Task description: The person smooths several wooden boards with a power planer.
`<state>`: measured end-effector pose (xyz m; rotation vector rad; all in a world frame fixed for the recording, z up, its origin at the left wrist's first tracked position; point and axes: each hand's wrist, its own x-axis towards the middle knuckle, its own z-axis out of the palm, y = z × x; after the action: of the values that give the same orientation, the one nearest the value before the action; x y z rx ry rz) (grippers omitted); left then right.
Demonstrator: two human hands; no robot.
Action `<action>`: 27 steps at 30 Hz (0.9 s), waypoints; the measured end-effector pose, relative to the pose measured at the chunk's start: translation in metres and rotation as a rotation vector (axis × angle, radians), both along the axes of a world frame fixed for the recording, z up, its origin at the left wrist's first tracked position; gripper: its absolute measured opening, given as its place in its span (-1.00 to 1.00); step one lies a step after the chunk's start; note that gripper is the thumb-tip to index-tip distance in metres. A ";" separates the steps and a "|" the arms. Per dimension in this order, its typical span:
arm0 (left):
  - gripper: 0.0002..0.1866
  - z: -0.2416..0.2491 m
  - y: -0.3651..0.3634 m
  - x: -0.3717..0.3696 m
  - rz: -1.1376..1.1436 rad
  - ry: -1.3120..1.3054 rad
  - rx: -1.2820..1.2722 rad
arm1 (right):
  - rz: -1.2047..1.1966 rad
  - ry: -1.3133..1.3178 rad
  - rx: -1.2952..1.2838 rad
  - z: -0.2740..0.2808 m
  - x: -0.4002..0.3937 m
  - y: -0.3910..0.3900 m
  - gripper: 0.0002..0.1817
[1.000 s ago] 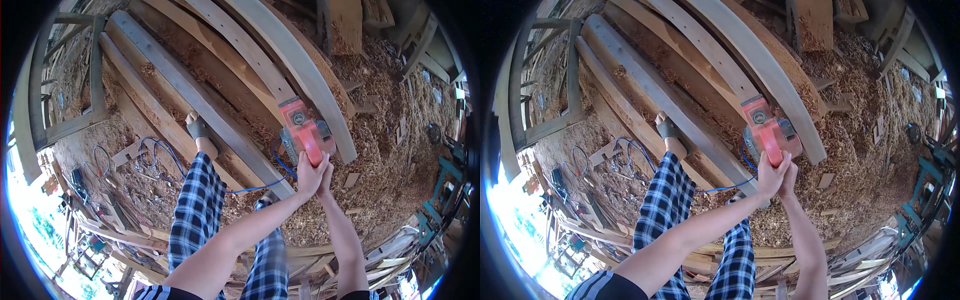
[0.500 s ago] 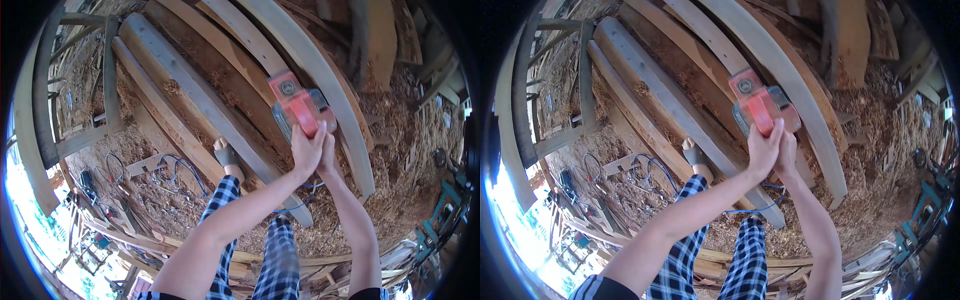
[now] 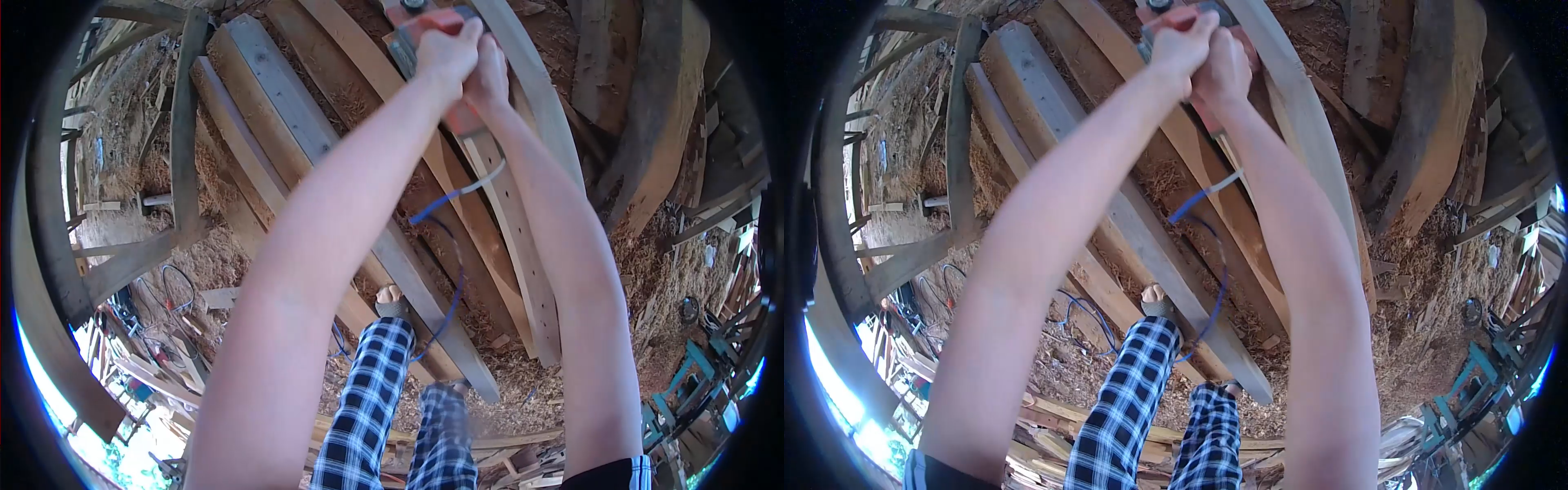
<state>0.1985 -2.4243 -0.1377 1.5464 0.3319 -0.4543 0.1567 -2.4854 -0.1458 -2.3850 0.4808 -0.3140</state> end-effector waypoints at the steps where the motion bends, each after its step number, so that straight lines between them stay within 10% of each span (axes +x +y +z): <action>1: -0.47 -0.002 -0.001 0.021 -0.001 0.005 -0.004 | 0.003 0.007 -0.025 0.000 0.020 0.002 -0.62; 7: -0.40 0.010 -0.003 0.075 -0.043 -0.018 0.341 | -0.034 -0.093 -0.053 -0.064 0.049 -0.006 -0.70; 12: -0.43 0.000 0.007 0.059 0.004 0.060 0.121 | -0.025 -0.008 -0.019 -0.032 0.009 -0.011 -0.67; 18: -0.52 -0.007 0.005 -0.076 0.002 -0.020 -0.014 | 0.011 -0.007 0.118 -0.003 -0.077 0.005 -0.63; 20: -0.50 0.006 0.002 -0.139 -0.046 -0.024 -0.005 | -0.144 -0.003 0.572 -0.042 -0.125 -0.005 -0.64; 27: -0.51 0.020 -0.018 -0.351 -0.072 0.078 0.142 | -0.153 0.116 0.478 -0.017 -0.347 -0.021 -0.76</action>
<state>-0.1522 -2.4428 -0.1182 1.6856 0.3767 -0.5583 -0.1901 -2.5066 -0.1631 -1.9110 0.7076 -0.1096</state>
